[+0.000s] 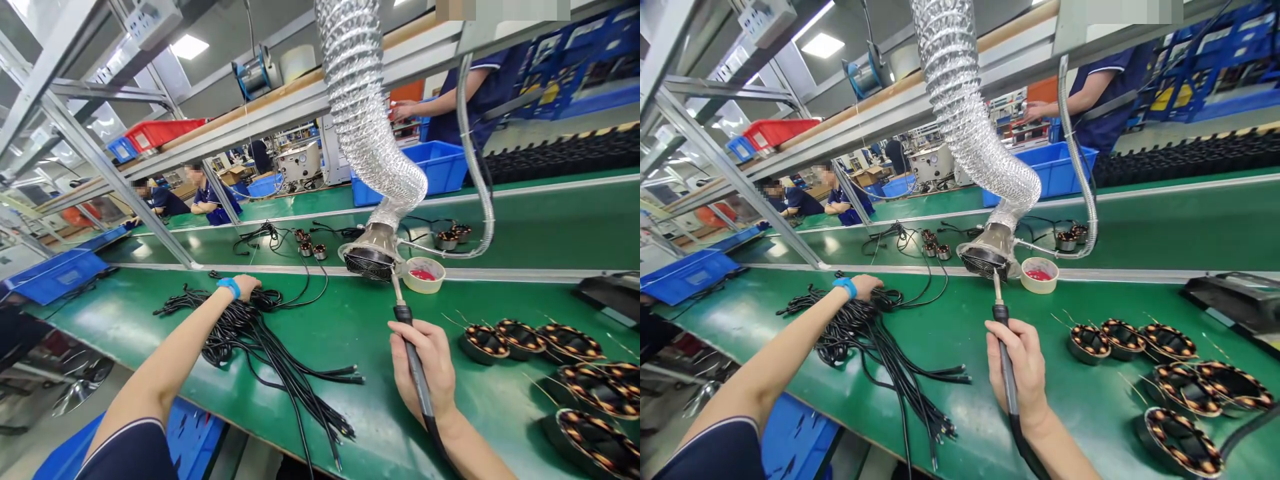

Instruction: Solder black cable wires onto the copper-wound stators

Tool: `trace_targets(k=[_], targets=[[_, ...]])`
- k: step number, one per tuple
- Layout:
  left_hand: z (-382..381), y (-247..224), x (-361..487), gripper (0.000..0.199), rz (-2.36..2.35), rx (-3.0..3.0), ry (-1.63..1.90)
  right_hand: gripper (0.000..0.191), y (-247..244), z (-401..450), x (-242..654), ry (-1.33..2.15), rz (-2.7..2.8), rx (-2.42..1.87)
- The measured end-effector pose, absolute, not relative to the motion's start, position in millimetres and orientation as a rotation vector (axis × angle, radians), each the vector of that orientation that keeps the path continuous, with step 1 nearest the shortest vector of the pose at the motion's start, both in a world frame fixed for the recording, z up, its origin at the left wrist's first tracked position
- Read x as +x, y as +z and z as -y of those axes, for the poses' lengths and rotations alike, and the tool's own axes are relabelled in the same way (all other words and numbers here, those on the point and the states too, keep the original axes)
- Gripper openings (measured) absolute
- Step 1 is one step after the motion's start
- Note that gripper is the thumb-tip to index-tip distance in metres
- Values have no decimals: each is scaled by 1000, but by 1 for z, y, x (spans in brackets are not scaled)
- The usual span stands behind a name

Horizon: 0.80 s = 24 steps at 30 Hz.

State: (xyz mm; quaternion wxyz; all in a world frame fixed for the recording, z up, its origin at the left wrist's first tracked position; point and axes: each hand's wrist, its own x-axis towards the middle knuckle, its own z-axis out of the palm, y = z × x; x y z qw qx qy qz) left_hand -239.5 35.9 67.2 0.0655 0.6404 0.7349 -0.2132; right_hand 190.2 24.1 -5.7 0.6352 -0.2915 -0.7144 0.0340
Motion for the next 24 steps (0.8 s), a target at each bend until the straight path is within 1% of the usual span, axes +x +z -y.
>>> trace_targets(k=[3,5,8,11,13,15,17,18,22,23,24], targets=[[-31,56,-235,46,-2252,1976,-673,27,-6,-25,191,75,1644,-679],[-35,63,-231,39,-2302,1999,-650,27,-6,-27,192,78,1638,-694],[-47,101,-231,34,-2528,2011,-511,28,-7,-31,193,75,1647,-691],[-62,155,-237,25,-2926,1953,-204,29,-8,-34,194,52,1665,-675],[-73,183,-242,37,-3121,1888,-11,29,-8,-35,195,34,1669,-676],[-84,196,-242,47,-3156,1881,61,29,-7,-35,197,30,1664,-687],[-93,193,-237,48,-3039,1923,11,28,-7,-35,199,34,1650,-701],[-96,186,-233,42,-2941,1943,-42,28,-6,-35,199,35,1643,-706],[-90,147,-223,7,-2502,1906,-302,27,-7,-34,198,35,1633,-713],[-82,137,-224,6,-2414,1871,-356,27,-7,-33,197,37,1637,-710],[-73,129,-226,11,-2343,1836,-403,27,-7,-32,197,40,1643,-706]])
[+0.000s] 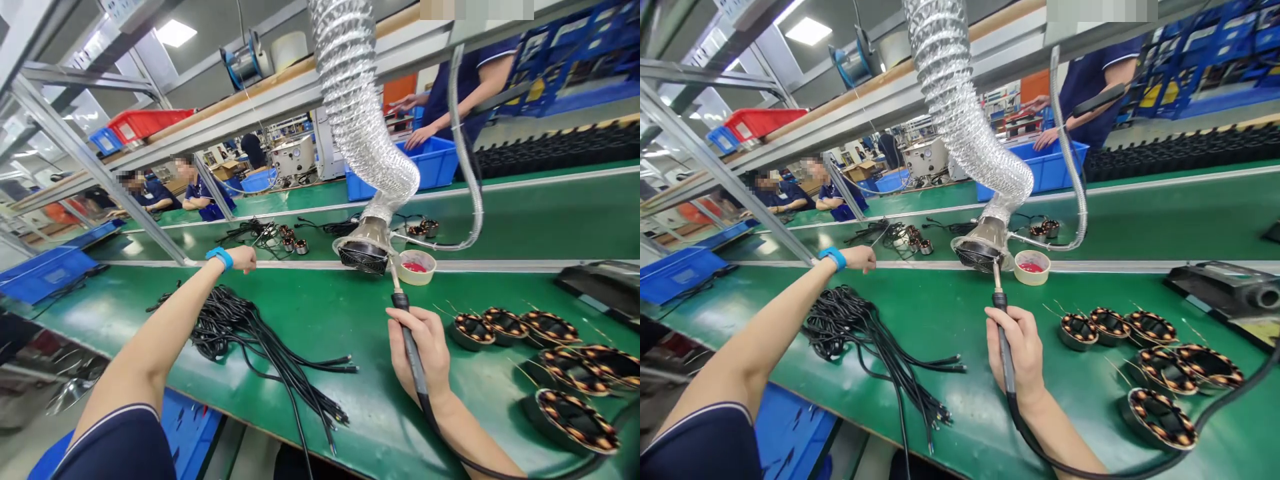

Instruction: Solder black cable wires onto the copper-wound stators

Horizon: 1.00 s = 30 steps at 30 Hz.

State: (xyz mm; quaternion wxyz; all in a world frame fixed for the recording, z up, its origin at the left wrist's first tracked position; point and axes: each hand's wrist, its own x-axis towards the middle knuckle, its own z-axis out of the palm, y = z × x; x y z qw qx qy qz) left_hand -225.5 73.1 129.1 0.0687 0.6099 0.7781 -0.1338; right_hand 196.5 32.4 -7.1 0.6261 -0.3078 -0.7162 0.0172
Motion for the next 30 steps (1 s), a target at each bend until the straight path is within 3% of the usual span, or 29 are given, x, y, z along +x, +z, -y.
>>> trace_targets(k=[4,7,10,21,27,30], targets=[[-26,110,-241,13,-2176,1767,-534,27,-7,-29,194,39,1666,-683],[4,103,-253,43,-2097,1786,-600,27,-7,-28,193,42,1676,-669],[20,97,-263,56,-2023,1930,-654,28,-7,-28,193,36,1689,-657],[24,94,-273,25,-1993,1998,-593,26,-5,-29,193,24,1682,-642],[14,98,-277,50,-1996,1891,-532,27,-7,-28,193,55,1700,-637],[10,97,-275,43,-1914,1782,-702,28,-8,-28,194,51,1700,-636]])
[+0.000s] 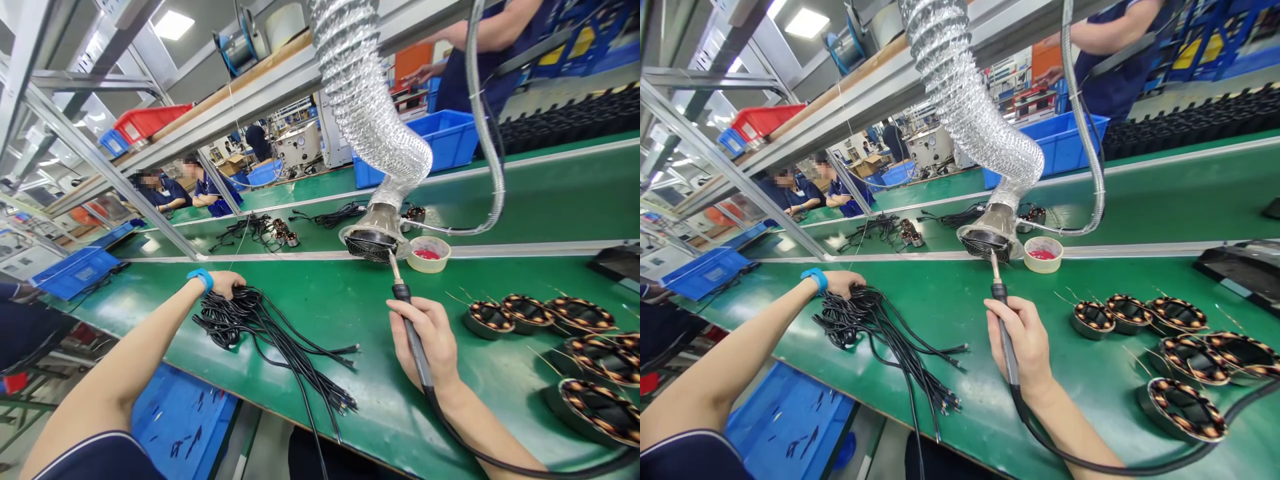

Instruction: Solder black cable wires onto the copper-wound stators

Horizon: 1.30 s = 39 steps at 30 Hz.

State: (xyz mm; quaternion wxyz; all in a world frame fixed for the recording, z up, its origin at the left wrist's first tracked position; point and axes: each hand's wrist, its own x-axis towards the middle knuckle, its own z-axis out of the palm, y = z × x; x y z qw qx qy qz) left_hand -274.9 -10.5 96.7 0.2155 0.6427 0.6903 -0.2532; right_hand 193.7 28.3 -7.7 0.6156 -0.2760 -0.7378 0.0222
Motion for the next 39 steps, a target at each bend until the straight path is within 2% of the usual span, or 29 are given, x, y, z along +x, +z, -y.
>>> trace_targets(k=[3,6,14,17,21,25,29,33,36,39], targets=[[8,95,-270,36,-1914,1768,-792,28,-8,-29,194,51,1692,-642],[7,100,-269,37,-1948,1787,-784,29,-9,-29,195,57,1693,-637],[6,145,-278,53,-2147,1931,-435,30,-7,-25,191,77,1710,-630],[-9,149,-271,55,-2245,2034,-390,30,-7,-25,191,79,1719,-635],[-35,117,-243,49,-2321,2149,-419,30,-9,-28,194,74,1690,-670],[-42,78,-198,54,-2315,2224,-449,27,-7,-31,197,76,1651,-708],[-16,56,-146,47,-1948,2450,-435,24,-4,-30,198,78,1639,-747],[12,36,-104,48,-1549,2570,-404,23,-5,-27,198,101,1636,-778],[11,20,-86,34,-1460,2617,-334,25,-7,-26,198,116,1649,-786],[-6,8,-71,34,-1535,2623,-183,27,-9,-29,201,69,1652,-784]])
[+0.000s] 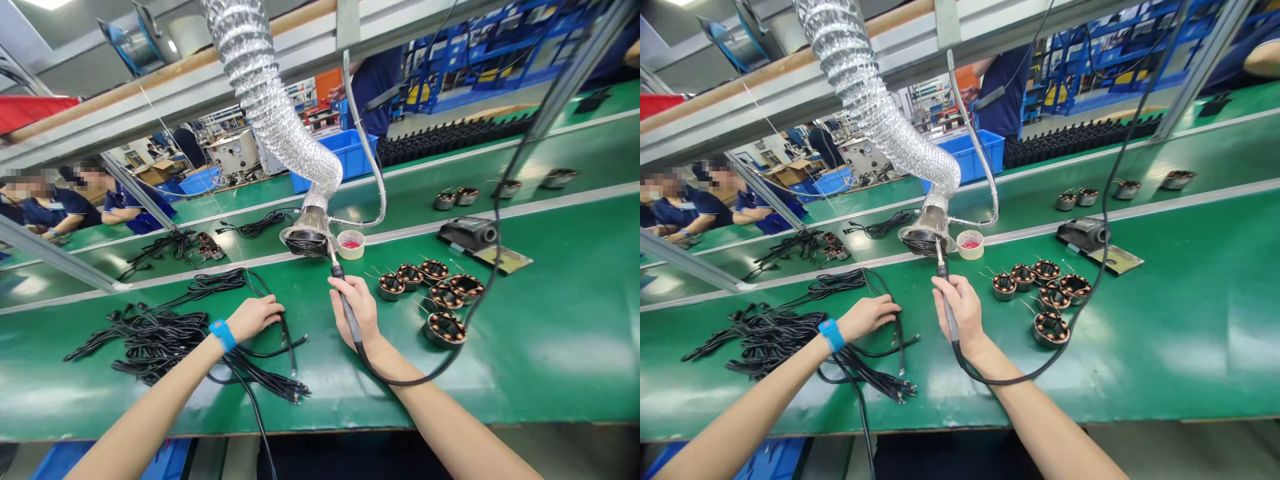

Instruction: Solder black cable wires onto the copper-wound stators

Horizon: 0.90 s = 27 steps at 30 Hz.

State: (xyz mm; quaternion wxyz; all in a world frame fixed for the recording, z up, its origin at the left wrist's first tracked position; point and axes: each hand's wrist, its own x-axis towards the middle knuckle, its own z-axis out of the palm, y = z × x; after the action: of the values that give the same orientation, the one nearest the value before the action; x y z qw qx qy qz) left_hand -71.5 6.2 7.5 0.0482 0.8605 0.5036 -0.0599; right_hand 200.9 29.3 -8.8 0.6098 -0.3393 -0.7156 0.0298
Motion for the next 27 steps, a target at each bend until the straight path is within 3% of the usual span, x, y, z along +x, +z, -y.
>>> trace_targets(k=[6,13,27], targets=[[-41,-1,-45,33,-1674,2475,114,27,-3,-37,209,-43,1641,-944],[-44,-10,-36,32,-1399,2506,274,26,10,-37,231,-240,1759,-1433],[-24,-2,-38,34,-1344,2248,164,36,-23,-35,266,-374,1986,-1668]])
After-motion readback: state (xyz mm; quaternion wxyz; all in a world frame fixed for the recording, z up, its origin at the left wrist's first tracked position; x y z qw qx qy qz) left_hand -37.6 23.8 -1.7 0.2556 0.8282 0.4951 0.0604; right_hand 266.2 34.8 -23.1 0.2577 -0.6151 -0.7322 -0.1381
